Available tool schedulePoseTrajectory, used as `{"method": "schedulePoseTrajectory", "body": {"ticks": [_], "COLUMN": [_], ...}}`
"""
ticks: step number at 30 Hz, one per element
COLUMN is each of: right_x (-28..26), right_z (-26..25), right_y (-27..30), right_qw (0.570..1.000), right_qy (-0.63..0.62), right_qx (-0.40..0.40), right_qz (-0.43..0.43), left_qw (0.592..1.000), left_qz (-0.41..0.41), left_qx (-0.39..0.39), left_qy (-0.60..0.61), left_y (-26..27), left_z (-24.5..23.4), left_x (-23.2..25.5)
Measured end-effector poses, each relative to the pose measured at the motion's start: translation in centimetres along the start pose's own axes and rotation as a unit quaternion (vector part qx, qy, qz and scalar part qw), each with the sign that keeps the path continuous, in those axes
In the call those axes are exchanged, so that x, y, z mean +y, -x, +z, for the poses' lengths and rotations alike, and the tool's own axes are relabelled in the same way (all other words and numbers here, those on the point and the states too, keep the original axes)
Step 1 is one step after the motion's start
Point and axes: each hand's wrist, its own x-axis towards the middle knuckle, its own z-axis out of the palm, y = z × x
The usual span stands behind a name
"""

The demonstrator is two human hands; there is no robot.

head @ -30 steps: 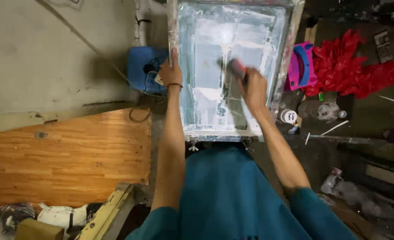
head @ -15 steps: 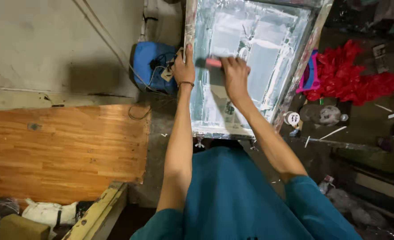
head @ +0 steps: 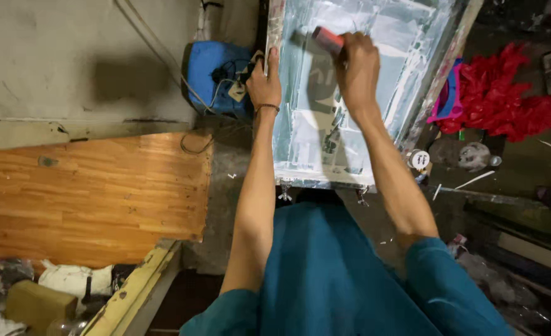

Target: The person uses a putty knife to spread a white compound over a rectangular frame resting on a workbench. The person repeatedly scrapes and smooths the compound across the surface, working in sections to cover the frame evenly.

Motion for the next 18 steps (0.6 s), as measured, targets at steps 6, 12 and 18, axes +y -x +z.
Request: {"method": "schedulePoseTrajectory", "body": {"ticks": [6, 12, 18], "right_x": [0.1, -2.5, 1.7], "right_z": [-2.4, 2.1, 4.1], "right_y": [7.4, 10.5, 0.3], "right_qw": [0.996, 0.977, 0.992], "right_qy": [-0.017, -0.041, 0.072], "right_qx": [-0.081, -0.208, -0.092], "right_qz": [0.037, -0.03, -0.051], "left_qw": [1.0, 1.0, 1.0], "left_qz": [0.006, -0.001, 0.006], "left_qx": [-0.013, -0.016, -0.017], "left_qy": [0.028, 0.024, 0.024], "left_y": [0.3, 0.0, -0.2], "left_z": [-0.5, -0.2, 0.2], "left_x": [0.7, 0.4, -0.2]}}
